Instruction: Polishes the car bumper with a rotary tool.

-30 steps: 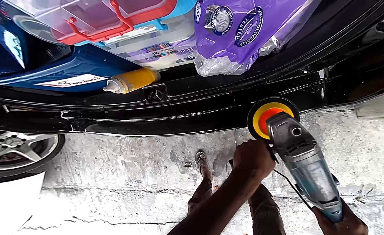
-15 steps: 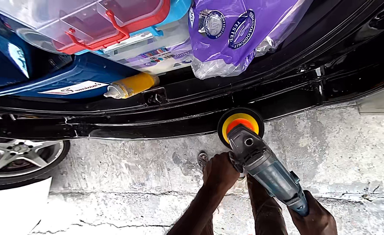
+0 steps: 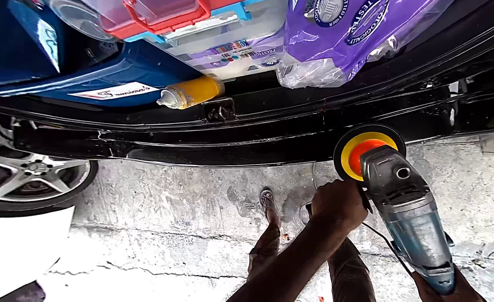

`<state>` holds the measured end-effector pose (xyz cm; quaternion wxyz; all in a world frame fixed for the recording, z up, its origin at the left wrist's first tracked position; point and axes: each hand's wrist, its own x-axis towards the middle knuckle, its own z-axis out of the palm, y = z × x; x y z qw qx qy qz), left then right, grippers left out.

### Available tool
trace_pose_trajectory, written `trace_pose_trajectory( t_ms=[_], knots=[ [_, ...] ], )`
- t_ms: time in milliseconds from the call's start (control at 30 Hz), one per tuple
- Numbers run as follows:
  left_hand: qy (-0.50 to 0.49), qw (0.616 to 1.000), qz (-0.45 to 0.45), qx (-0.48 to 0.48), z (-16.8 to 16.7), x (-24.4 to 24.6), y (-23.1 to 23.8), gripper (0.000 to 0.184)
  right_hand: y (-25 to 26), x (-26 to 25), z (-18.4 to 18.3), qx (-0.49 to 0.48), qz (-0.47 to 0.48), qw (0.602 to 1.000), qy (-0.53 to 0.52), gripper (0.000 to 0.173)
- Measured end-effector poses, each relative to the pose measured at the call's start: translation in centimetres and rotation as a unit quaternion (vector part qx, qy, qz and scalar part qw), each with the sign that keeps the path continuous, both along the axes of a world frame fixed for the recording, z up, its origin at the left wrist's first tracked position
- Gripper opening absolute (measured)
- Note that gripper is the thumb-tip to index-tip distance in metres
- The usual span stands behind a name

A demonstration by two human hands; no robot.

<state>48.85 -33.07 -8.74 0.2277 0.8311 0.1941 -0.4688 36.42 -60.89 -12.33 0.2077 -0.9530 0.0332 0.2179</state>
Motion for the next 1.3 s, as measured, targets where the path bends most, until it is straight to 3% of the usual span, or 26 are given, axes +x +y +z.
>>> trace_pose_trajectory(
  t_ms=[200, 367, 500, 867, 1100, 1167, 1233, 1300],
  knots=[
    [0.02, 0.996, 0.059, 0.068, -0.9, -6.2, 6.9, 0.035, 6.3, -1.2, 0.3, 0.031, 0.06, 0.998, 0.015, 0.047],
    [-0.003, 0.986, 0.133, 0.103, -1.1, -10.8, 11.5, 0.032, 10.2, -2.0, 0.3, 0.049, 0.121, 0.991, 0.016, 0.042],
    [-0.003, 0.987, 0.132, 0.087, -1.1, -11.0, 11.7, 0.034, 10.2, -2.2, 0.1, 0.058, 0.12, 0.991, 0.028, 0.038],
    [0.016, 0.999, 0.024, 0.013, -0.6, -5.0, 6.7, 0.029, 5.5, -2.4, 0.2, 0.018, 0.044, 0.998, 0.041, 0.048],
    [0.006, 0.993, 0.099, 0.069, -0.9, -9.9, 12.4, 0.032, 11.1, -2.5, 0.9, 0.059, 0.085, 0.993, 0.062, 0.042],
    [-0.008, 0.989, 0.118, 0.087, -1.0, -11.2, 14.5, 0.031, 13.0, -2.5, 1.1, 0.069, 0.106, 0.988, 0.083, 0.05],
    [-0.012, 0.986, 0.13, 0.104, -1.1, -12.2, 15.9, 0.03, 14.2, -2.3, 1.2, 0.077, 0.127, 0.983, 0.104, 0.068],
    [-0.015, 0.984, 0.141, 0.112, -1.2, -12.5, 16.4, 0.03, 14.5, -1.9, 1.2, 0.077, 0.142, 0.981, 0.107, 0.072]
  ],
)
